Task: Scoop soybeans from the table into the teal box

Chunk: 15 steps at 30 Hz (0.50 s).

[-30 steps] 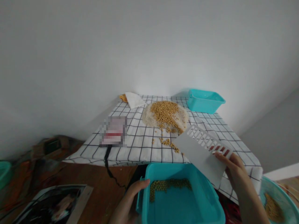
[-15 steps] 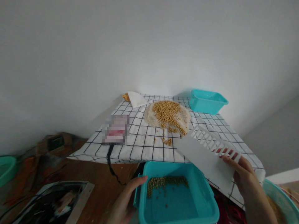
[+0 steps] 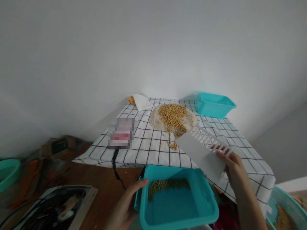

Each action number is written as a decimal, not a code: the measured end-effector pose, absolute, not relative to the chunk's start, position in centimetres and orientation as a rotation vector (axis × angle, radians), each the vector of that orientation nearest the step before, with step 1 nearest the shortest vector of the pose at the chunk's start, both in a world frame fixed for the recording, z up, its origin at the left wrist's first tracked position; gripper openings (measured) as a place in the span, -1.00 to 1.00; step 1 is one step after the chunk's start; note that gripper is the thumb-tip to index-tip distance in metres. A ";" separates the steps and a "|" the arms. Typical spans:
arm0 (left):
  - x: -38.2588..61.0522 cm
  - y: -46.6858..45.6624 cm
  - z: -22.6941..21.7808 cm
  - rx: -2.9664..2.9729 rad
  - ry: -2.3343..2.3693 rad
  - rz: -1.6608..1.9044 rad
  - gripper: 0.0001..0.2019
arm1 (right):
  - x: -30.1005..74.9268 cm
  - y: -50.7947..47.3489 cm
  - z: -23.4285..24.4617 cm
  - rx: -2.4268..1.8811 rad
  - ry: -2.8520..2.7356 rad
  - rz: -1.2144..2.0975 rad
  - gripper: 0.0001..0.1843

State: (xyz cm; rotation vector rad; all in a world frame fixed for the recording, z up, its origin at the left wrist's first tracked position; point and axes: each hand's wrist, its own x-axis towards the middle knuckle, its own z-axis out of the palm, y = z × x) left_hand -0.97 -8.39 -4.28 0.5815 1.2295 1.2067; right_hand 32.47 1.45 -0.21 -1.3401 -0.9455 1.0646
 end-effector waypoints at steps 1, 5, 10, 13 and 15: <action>-1.1 -8.4 -4.6 0.595 1.233 1.209 -0.67 | 32.2 1.8 -0.1 -1.368 -0.930 1.092 -0.61; -1.2 -8.1 -5.5 0.461 1.222 1.192 -0.74 | 31.0 3.0 0.2 -1.343 -0.987 1.092 -0.65; -0.8 -7.6 -4.6 0.363 1.148 1.117 -0.76 | 29.4 4.0 0.0 -1.236 -1.034 1.124 -0.69; -0.8 -7.4 -4.1 0.337 1.200 1.095 -0.76 | 28.7 4.2 0.1 -1.210 -1.030 1.204 -0.68; -0.9 -7.4 -3.8 0.418 1.238 1.169 -0.74 | 28.5 4.4 0.2 -1.201 -1.044 1.226 -0.69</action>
